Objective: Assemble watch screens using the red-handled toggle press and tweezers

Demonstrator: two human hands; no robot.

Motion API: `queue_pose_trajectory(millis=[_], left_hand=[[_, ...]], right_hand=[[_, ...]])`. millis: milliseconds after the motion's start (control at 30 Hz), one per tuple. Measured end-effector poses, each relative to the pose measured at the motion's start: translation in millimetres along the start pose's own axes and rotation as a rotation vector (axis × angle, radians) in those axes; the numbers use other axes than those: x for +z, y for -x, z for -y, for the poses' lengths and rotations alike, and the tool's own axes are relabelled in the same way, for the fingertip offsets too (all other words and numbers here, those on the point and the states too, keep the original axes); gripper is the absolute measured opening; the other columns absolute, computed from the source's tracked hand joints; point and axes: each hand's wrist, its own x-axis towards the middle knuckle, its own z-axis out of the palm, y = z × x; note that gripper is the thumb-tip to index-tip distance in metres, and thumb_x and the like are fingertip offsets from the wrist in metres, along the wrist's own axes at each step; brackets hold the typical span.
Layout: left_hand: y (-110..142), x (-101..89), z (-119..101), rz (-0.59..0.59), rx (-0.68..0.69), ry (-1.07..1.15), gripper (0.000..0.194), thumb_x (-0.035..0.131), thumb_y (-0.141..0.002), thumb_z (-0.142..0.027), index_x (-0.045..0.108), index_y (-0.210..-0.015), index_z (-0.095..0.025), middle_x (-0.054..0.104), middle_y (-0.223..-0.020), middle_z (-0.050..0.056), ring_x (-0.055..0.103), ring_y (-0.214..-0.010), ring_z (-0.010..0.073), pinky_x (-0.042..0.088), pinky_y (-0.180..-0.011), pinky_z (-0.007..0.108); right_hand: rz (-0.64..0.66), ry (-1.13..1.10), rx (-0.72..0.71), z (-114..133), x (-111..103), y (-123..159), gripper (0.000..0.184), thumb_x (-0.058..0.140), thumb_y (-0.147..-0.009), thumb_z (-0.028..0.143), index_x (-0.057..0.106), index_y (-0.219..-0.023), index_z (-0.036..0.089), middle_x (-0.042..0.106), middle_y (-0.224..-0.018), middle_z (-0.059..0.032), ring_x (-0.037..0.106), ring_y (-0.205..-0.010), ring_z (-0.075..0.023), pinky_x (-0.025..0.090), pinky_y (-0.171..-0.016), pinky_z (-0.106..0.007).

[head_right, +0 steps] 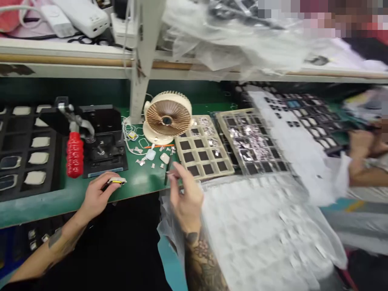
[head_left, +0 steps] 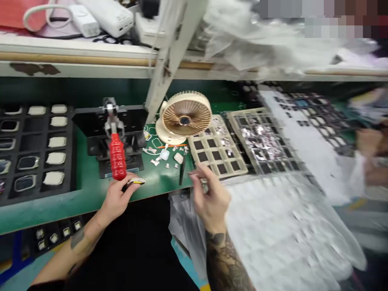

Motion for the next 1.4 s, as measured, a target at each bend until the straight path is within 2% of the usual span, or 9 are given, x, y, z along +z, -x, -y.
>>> queue_pose_trajectory(millis=[133, 267, 433, 567, 800, 967, 1100, 1233, 1400], left_hand=[[2.2, -5.6, -6.2, -0.026, -0.001, 0.011, 0.013, 0.071, -0.108, -0.03, 0.08, -0.111, -0.022, 0.078, -0.108, 0.006, 0.071, -0.098, 0.0207, 0.053, -0.09, 0.032], [5.1, -12.0, -11.1, -0.069, 0.05, 0.013, 0.013, 0.071, -0.108, -0.031, 0.08, -0.111, -0.022, 0.075, -0.101, 0.005, 0.069, -0.094, 0.0198, 0.054, -0.087, 0.031], [7.7, -10.2, -10.8, -0.156, 0.01, 0.017, 0.018, 0.075, -0.105, -0.036, 0.081, -0.108, -0.02, 0.076, -0.099, 0.007, 0.068, -0.09, 0.0202, 0.054, -0.084, 0.032], [5.9, -4.6, -13.2, -0.176, -0.181, 0.276, 0.029, 0.076, -0.103, -0.046, 0.08, -0.1, -0.018, 0.073, -0.09, 0.005, 0.064, -0.081, 0.0179, 0.053, -0.074, 0.029], [-0.1, 9.8, -15.0, -0.037, -0.329, 0.355, 0.04, 0.08, -0.097, -0.054, 0.076, -0.089, -0.016, 0.066, -0.078, 0.001, 0.056, -0.07, 0.0137, 0.049, -0.065, 0.024], [-1.6, 22.1, -8.4, 0.122, -0.282, 0.235, 0.034, 0.083, -0.095, -0.051, 0.083, -0.102, -0.018, 0.078, -0.09, 0.004, 0.07, -0.079, 0.0175, 0.059, -0.074, 0.026], [-8.2, 22.6, 7.0, 0.153, -0.278, 0.195, 0.039, 0.087, -0.091, -0.052, 0.082, -0.114, -0.02, 0.083, -0.1, 0.007, 0.08, -0.086, 0.023, 0.067, -0.08, 0.031], [-6.3, 19.0, 16.4, 0.163, -0.269, 0.174, 0.043, 0.089, -0.088, -0.053, 0.076, -0.117, -0.024, 0.083, -0.116, 0.008, 0.085, -0.1, 0.0291, 0.073, -0.086, 0.039], [-1.0, 16.2, 18.8, 0.205, -0.281, -0.018, 0.054, 0.082, -0.092, -0.06, 0.077, -0.136, -0.029, 0.086, -0.109, 0.005, 0.084, -0.104, 0.0323, 0.073, -0.093, 0.044]], right_hand=[[0.135, -0.424, 0.017, 42.0, 70.7, 18.7, 0.019, 0.076, -0.101, 0.013, 0.082, -0.111, 0.028, 0.083, -0.099, -0.0022, 0.079, -0.09, -0.0203, 0.065, -0.085, -0.036], [0.248, -0.591, -0.081, 56.9, 104.9, 5.9, 0.025, 0.075, -0.1, 0.009, 0.084, -0.112, 0.029, 0.082, -0.103, -0.0031, 0.077, -0.093, -0.0196, 0.064, -0.086, -0.037], [0.396, -0.613, -0.161, 55.9, 111.8, -3.6, 0.024, 0.075, -0.102, 0.011, 0.084, -0.113, 0.029, 0.078, -0.103, -0.0034, 0.074, -0.094, -0.0187, 0.063, -0.086, -0.037], [0.466, -0.546, -0.238, 49.2, 116.0, 8.1, 0.043, 0.084, -0.098, 0.021, 0.076, -0.139, 0.029, 0.074, -0.131, -0.0106, 0.073, -0.117, -0.0265, 0.066, -0.099, -0.044], [0.385, -0.351, -0.33, 34.2, 105.4, 33.9, 0.06, 0.08, -0.1, 0.023, 0.061, -0.157, 0.027, 0.075, -0.133, -0.0134, 0.073, -0.12, -0.0295, 0.065, -0.102, -0.047], [0.359, -0.282, -0.164, 30.4, 54.1, 51.5, 0.063, 0.077, -0.104, 0.036, 0.054, -0.161, 0.025, 0.071, -0.142, -0.0148, 0.072, -0.13, -0.0265, 0.064, -0.111, -0.042], [0.198, -0.157, -0.002, 4.1, -18.6, 59.7, 0.056, 0.078, -0.103, 0.035, 0.06, -0.156, 0.027, 0.072, -0.141, -0.0131, 0.073, -0.127, -0.0241, 0.064, -0.11, -0.039], [0.054, 0.252, 0.3, -72.8, -120.5, 54.1, 0.028, 0.068, -0.104, 0.033, 0.076, -0.13, 0.023, 0.08, -0.122, -0.0098, 0.076, -0.104, -0.0212, 0.064, -0.097, -0.039], [-0.041, 0.662, 0.728, -181.8, -245.0, 43.0, 0.041, 0.054, -0.097, 0.018, 0.075, -0.131, 0.011, 0.082, -0.121, -0.0185, 0.075, -0.109, -0.0263, 0.057, -0.107, -0.042]])
